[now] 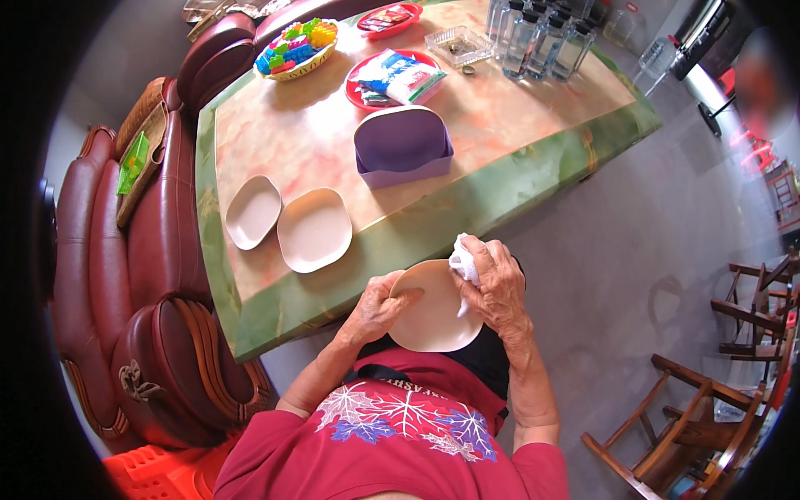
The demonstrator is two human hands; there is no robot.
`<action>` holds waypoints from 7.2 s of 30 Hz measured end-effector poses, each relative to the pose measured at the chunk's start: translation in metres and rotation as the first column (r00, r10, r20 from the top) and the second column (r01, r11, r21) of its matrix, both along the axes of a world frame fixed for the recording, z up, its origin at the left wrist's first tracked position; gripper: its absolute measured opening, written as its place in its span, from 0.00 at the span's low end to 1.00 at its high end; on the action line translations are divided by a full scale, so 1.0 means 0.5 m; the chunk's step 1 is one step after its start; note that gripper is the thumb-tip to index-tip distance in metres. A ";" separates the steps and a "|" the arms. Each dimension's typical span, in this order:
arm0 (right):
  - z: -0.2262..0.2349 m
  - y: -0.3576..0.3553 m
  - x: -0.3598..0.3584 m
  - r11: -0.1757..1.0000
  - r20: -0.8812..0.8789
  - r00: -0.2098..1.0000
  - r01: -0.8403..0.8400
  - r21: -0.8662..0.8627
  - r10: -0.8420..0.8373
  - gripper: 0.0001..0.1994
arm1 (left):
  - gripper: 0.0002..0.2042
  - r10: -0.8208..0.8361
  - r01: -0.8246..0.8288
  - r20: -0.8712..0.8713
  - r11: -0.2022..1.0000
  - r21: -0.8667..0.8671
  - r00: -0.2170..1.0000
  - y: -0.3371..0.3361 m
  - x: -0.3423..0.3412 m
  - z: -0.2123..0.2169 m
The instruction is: The person wipes several small plastic plates and bowls with a white cloth. They handle the items one at a time, wiping the interior and exterior surfaces before placing them into a purple container on the table.
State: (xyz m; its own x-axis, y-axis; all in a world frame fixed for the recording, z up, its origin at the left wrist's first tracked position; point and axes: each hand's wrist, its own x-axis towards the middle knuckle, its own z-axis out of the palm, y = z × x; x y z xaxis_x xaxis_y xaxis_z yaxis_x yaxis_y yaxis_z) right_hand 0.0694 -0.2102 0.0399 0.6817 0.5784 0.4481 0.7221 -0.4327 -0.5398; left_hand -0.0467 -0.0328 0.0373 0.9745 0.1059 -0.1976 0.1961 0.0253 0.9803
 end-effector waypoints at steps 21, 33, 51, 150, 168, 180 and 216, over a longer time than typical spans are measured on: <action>0.018 0.031 -0.009 0.996 0.023 0.997 -0.074 0.050 0.073 0.27 | 0.11 0.009 -0.014 0.039 0.992 0.128 0.999 -0.009 0.001 0.010; -0.031 -0.024 -0.021 0.989 -0.186 0.981 0.071 0.129 -0.046 0.21 | 0.10 0.074 -0.090 0.062 0.940 0.328 0.995 0.006 0.002 0.019; 0.014 0.031 0.004 0.970 0.001 0.998 -0.057 0.236 0.058 0.21 | 0.09 0.079 -0.114 0.135 0.952 0.282 0.988 -0.004 0.007 0.028; 0.017 0.128 -0.088 0.964 0.030 0.970 -0.242 0.112 0.240 0.21 | 0.23 0.401 -0.292 0.042 0.731 -0.616 0.915 -0.038 0.003 -0.023; 0.019 0.150 -0.053 0.971 0.150 0.962 0.212 0.109 -0.227 0.21 | 0.36 0.329 -0.198 0.201 0.852 -0.485 0.923 -0.031 0.005 0.004; 0.031 0.148 -0.079 0.885 -0.120 0.904 -0.364 0.292 0.411 0.14 | 0.34 0.350 -0.216 0.105 0.760 -0.614 0.931 0.002 -0.027 -0.023; 0.021 0.106 -0.080 0.971 -0.084 0.967 -0.236 0.042 0.239 0.17 | 0.32 0.422 -0.272 0.098 0.728 -0.629 0.901 0.008 -0.017 -0.035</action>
State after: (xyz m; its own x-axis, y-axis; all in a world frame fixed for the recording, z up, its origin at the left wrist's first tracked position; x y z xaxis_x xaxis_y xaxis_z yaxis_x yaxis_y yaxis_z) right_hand 0.0292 -0.1574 0.0505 0.5638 0.7150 0.4133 0.7514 -0.2364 -0.6160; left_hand -0.0550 -0.0289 0.0197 0.9162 0.3814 -0.1233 -0.1602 0.6305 0.7595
